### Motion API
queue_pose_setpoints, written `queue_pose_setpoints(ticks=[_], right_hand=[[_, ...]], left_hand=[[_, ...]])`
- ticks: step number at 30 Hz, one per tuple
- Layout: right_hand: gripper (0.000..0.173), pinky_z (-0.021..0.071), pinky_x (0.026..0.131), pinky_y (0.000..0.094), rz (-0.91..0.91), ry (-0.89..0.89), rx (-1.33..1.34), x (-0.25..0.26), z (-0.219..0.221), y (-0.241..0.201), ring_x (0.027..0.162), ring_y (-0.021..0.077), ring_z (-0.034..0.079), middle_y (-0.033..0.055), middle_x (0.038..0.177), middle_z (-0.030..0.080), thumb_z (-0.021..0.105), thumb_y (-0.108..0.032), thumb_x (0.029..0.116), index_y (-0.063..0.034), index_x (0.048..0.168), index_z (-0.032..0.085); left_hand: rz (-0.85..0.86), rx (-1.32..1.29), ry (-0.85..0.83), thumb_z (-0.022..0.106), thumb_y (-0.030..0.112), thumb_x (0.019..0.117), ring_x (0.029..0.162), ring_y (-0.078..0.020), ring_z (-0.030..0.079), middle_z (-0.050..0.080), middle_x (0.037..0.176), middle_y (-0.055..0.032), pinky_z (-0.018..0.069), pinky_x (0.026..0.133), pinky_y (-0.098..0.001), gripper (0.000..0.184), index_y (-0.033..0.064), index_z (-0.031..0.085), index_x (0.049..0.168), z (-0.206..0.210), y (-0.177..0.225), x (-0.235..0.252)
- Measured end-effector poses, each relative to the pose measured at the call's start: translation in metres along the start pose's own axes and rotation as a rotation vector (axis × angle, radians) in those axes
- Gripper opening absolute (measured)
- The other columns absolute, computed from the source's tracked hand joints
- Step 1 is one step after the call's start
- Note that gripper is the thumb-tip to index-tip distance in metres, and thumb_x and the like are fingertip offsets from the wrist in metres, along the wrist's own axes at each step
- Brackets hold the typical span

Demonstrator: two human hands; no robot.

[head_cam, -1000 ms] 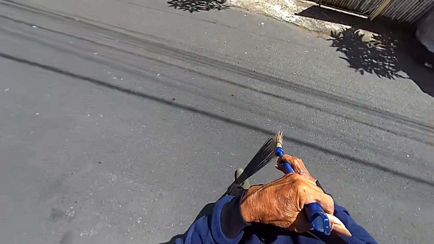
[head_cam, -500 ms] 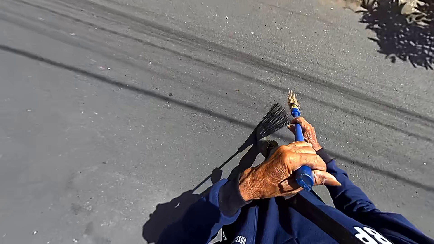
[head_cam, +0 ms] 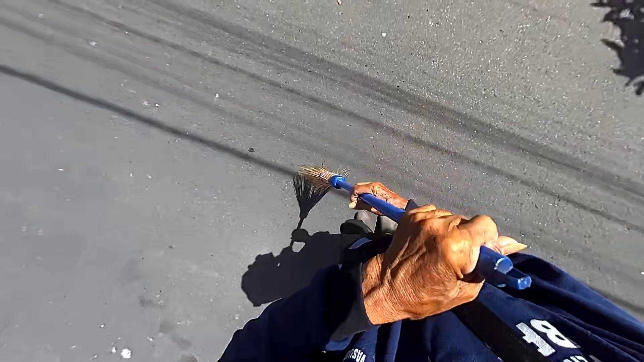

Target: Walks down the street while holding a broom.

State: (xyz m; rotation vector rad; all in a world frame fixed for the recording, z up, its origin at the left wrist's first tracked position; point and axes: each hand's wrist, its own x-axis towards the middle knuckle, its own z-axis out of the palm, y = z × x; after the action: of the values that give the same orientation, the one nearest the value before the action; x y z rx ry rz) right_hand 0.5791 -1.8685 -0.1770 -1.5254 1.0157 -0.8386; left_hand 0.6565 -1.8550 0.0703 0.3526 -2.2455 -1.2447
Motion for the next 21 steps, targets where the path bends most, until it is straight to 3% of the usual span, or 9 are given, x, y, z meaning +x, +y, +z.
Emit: queue_pose_setpoints(ticks=[2,5,8,11,16,19,21], right_hand=[[0.019,0.0529,0.092,0.0382,-0.091,-0.039,0.111,0.025,-0.005,-0.031,0.102,0.0245,0.067,0.0196,0.102,0.071,0.064,-0.011,0.0958,0.0074,0.095,0.071],[0.020,0.0537,0.091,0.0389,-0.154,0.047,0.063,0.067,-0.043,-0.031,0.101,0.0260,0.068,0.0195,0.100,0.071,0.066,-0.013,0.0964,0.0059,0.094,0.070],[0.023,0.0554,0.094,0.0373,-0.016,0.213,-0.108,0.087,-0.098,-0.012,0.103,0.0192,0.068,0.0120,0.104,0.072,0.066,-0.023,0.1000,-0.0016,0.097,0.072],[0.020,0.0558,0.096,0.0371,0.121,0.452,-0.296,0.101,-0.183,-0.004,0.104,0.0166,0.068,0.0085,0.105,0.072,0.069,-0.024,0.0982,-0.0046,0.097,0.073],[0.022,0.0556,0.091,0.0490,0.347,0.718,-0.525,0.119,-0.305,0.031,0.101,0.0266,0.068,0.0151,0.107,0.070,0.072,-0.024,0.0959,-0.0023,0.099,0.072],[0.023,0.0550,0.094,0.0513,0.390,0.762,-0.550,0.146,-0.347,0.080,0.101,0.0290,0.069,0.0176,0.106,0.071,0.071,-0.022,0.0949,0.0000,0.101,0.072],[0.022,0.0549,0.095,0.0464,0.374,0.743,-0.444,0.187,-0.346,0.091,0.102,0.0265,0.069,0.0173,0.107,0.071,0.071,-0.020,0.0949,0.0012,0.101,0.072]], left_hand=[[0.048,-0.012,0.033,0.064,0.023,0.1003,0.054,-0.0143,0.054,0.053,0.059,-0.0021,0.0403,0.050,-0.0301,0.025,0.0066,0.062,0.082,-0.019,-0.004,0.028],[0.154,-0.047,0.043,0.066,0.024,0.1003,0.054,-0.0153,0.055,0.054,0.059,-0.0032,0.0417,0.051,-0.0297,0.026,0.0058,0.063,0.082,-0.050,-0.029,0.059],[0.309,-0.138,-0.058,0.067,0.025,0.1003,0.053,-0.0176,0.052,0.050,0.057,-0.0034,0.0404,0.054,-0.0317,0.027,0.0068,0.064,0.081,-0.080,-0.059,0.085],[0.426,-0.215,-0.178,0.067,0.025,0.1000,0.060,-0.0200,0.055,0.053,0.060,-0.0046,0.0423,0.060,-0.0342,0.026,0.0062,0.066,0.083,-0.119,-0.094,0.134],[0.346,-0.391,-0.246,0.058,0.016,0.1045,0.083,-0.0229,0.063,0.065,0.080,-0.0120,0.0491,0.084,-0.0363,0.025,-0.0022,0.068,0.090,-0.156,-0.185,0.208],[0.271,-0.402,-0.203,0.056,0.012,0.1050,0.086,-0.0189,0.065,0.067,0.084,-0.0120,0.0522,0.084,-0.0322,0.024,-0.0043,0.069,0.094,-0.160,-0.243,0.242],[0.209,-0.303,-0.224,0.056,0.016,0.1049,0.079,-0.0168,0.063,0.064,0.079,-0.0082,0.0523,0.077,-0.0316,0.025,-0.0006,0.069,0.091,-0.169,-0.256,0.266]])
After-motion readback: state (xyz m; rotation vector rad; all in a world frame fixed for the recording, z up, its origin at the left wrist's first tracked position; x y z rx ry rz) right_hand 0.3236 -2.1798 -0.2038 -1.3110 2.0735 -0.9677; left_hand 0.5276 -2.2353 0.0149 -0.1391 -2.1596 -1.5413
